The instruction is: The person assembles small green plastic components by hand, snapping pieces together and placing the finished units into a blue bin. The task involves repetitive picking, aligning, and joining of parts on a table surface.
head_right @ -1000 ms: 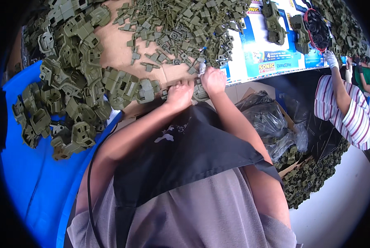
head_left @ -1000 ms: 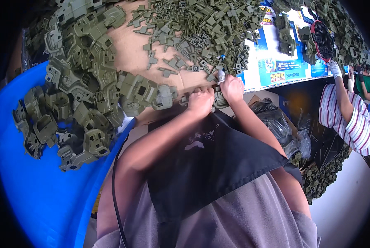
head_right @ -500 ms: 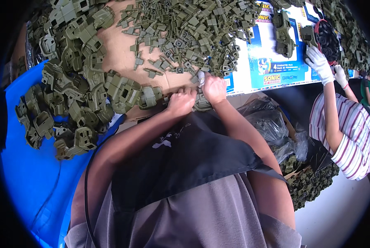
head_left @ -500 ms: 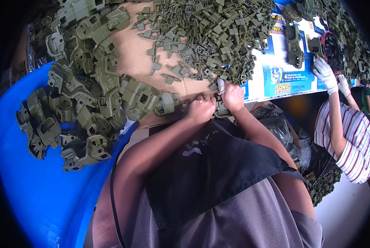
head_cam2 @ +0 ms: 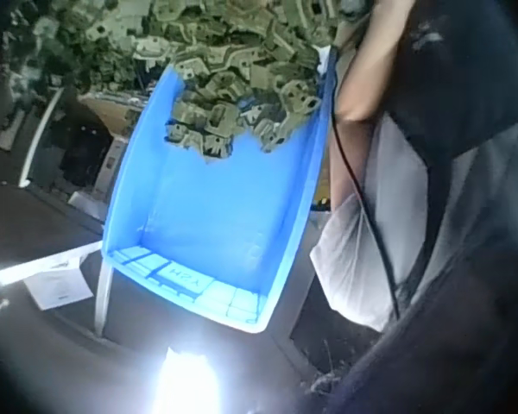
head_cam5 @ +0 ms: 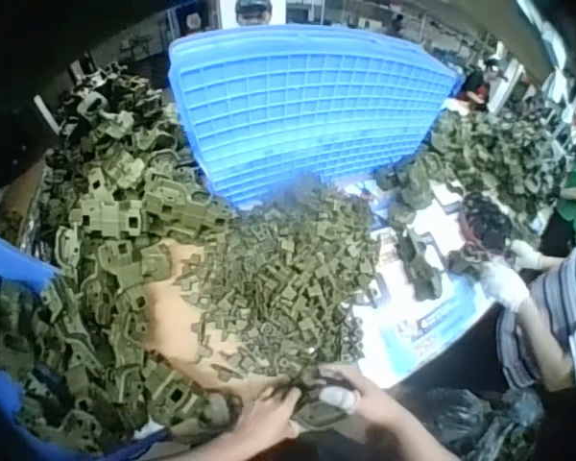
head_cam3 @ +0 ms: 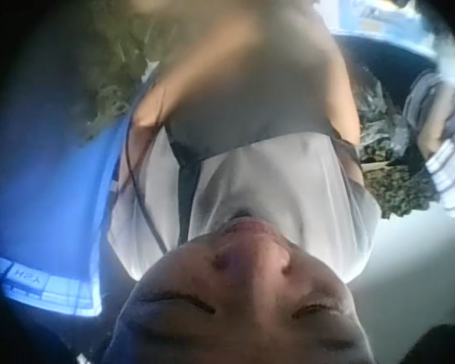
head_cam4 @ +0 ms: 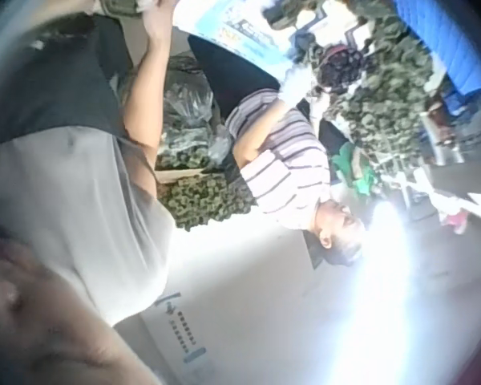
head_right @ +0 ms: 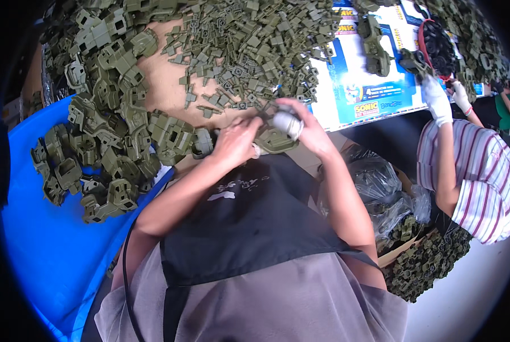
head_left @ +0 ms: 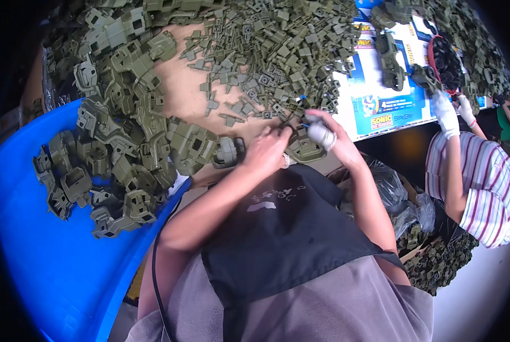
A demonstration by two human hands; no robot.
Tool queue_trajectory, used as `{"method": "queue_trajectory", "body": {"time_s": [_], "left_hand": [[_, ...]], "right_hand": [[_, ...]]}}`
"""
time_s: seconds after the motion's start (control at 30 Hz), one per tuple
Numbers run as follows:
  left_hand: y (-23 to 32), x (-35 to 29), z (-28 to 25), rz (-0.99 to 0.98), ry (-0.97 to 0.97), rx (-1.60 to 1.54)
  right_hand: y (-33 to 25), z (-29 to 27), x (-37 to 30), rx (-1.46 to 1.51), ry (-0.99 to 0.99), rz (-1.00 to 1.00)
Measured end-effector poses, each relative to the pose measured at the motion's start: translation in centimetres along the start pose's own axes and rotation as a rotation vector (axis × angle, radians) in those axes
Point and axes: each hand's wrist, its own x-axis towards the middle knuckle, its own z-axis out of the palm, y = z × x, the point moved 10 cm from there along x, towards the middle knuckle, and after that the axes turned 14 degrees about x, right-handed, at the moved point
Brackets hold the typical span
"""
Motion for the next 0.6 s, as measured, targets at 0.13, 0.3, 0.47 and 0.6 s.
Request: {"method": "queue_trajectory", "body": {"time_s": [0.13, 0.3, 0.47, 0.6], "left_hand": [[1.3, -1.4, -5.5, 0.079, 0.177, 0.004], [1.8, -3.9, -9.4, 0.138, 0.247, -0.085], [2.3, -4.8, -10.6, 0.175, 0.418, 0.036], [3.1, -4.1, -9.6, 0.175, 0.384, 0.199]], "right_hand": [[-4.9, 2.0, -2.2, -0.397, -0.267, -0.135], [-9.2, 2.9, -4.2, -0.433, -0.258, -0.233], [-10.2, 4.9, -5.1, -0.641, -0.287, -0.396], [-8.5, 3.2, -5.6, -0.623, -0.206, -0.467]]}}
